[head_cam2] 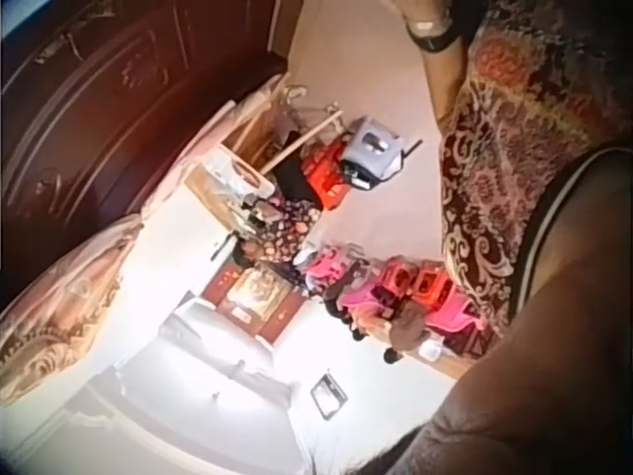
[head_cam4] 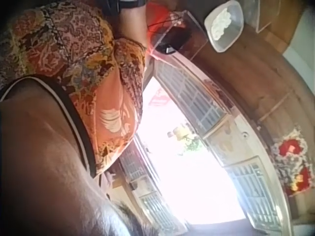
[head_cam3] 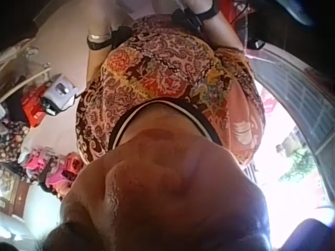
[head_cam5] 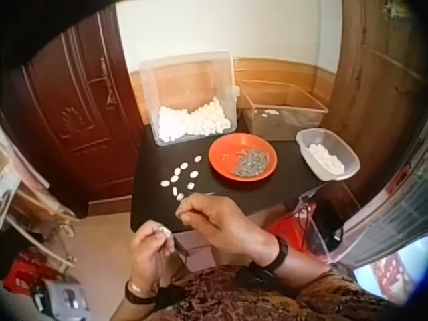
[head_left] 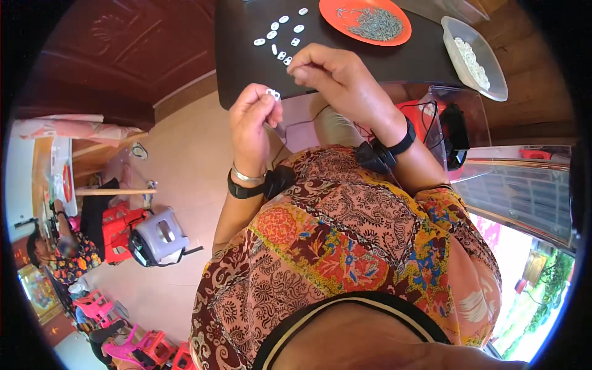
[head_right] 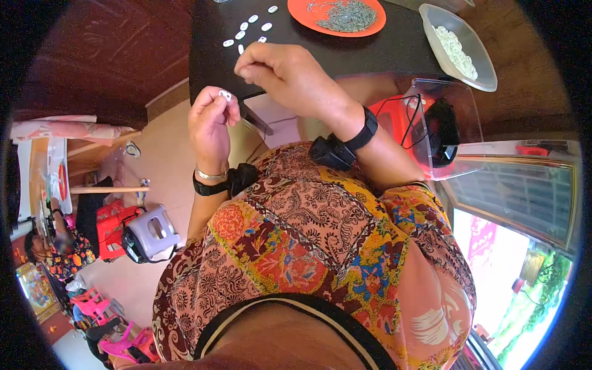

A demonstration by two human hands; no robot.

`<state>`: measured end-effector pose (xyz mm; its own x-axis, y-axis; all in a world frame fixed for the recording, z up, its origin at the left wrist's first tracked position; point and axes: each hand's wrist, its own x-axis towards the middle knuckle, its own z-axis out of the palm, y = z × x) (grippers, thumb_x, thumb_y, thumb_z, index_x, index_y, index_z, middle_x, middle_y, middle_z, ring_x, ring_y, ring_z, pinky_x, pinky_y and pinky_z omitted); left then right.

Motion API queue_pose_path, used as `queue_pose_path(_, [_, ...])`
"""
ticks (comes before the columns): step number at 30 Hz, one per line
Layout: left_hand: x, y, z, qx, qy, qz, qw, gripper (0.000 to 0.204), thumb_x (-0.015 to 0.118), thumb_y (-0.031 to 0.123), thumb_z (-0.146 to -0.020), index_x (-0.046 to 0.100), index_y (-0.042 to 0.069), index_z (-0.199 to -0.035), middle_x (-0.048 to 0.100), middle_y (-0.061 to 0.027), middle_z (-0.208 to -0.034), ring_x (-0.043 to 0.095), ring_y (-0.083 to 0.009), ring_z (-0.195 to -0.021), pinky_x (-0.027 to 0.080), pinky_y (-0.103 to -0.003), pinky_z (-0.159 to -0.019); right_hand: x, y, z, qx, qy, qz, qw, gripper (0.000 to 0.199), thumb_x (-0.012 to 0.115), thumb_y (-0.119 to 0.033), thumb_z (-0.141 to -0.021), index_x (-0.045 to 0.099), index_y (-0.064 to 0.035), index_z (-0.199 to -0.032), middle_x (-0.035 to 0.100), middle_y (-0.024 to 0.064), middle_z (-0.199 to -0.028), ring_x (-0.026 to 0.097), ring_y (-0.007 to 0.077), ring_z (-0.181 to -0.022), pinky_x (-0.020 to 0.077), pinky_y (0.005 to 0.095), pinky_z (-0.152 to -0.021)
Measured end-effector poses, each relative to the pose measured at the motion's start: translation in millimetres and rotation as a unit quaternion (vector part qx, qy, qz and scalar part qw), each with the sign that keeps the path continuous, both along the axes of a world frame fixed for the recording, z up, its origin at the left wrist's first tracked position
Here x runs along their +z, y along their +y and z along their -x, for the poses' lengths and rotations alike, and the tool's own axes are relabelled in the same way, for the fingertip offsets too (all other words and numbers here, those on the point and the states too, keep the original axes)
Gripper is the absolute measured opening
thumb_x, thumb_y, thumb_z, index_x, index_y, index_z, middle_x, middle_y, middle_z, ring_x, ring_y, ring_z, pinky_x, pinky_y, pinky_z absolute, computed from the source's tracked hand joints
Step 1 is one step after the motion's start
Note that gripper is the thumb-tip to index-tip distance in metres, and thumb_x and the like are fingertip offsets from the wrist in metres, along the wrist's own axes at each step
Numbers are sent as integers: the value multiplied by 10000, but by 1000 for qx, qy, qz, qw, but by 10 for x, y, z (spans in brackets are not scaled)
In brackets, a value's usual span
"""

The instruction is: Assembling small white plastic components by inserting metal pins into them.

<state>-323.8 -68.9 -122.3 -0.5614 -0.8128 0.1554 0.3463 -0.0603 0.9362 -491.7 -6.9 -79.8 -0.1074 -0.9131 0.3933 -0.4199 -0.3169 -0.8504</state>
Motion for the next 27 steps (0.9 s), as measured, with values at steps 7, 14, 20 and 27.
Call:
queue_pose_path(7, [-56,22,-202,53,9,30,998,120,487,138,-880,519,44,-813,491,10,-672,440,-49,-613,343,-191,-553,-20,-142,-263,57,60,-3,997,122,550,-100,-886,597,7,-919,588,52,-768,557,103,-724,456,239,-670])
queue_pose_path(14, [-116,131,-436,72,37,-9,997,105,498,121,-872,523,32,-821,499,9,-688,442,-63,-623,364,-204,-587,-200,-249,-561,125,17,-9,992,124,560,-125,-880,586,-3,-888,613,70,-753,606,144,-684,480,260,-628])
queue_pose_path(20, [-152,177,-585,122,-23,27,992,110,494,92,-854,531,19,-780,497,13,-677,429,-54,-626,351,-206,-579,-255,-341,-601,145,110,9,983,133,561,-138,-881,584,-7,-883,609,70,-747,610,157,-685,477,273,-621])
queue_pose_path(27, [-72,173,-572,153,-109,99,977,121,488,83,-837,513,19,-737,471,20,-631,412,-55,-601,347,-221,-547,-240,-319,-536,115,123,25,985,152,542,-151,-893,574,-3,-872,587,78,-733,597,180,-672,464,285,-606])
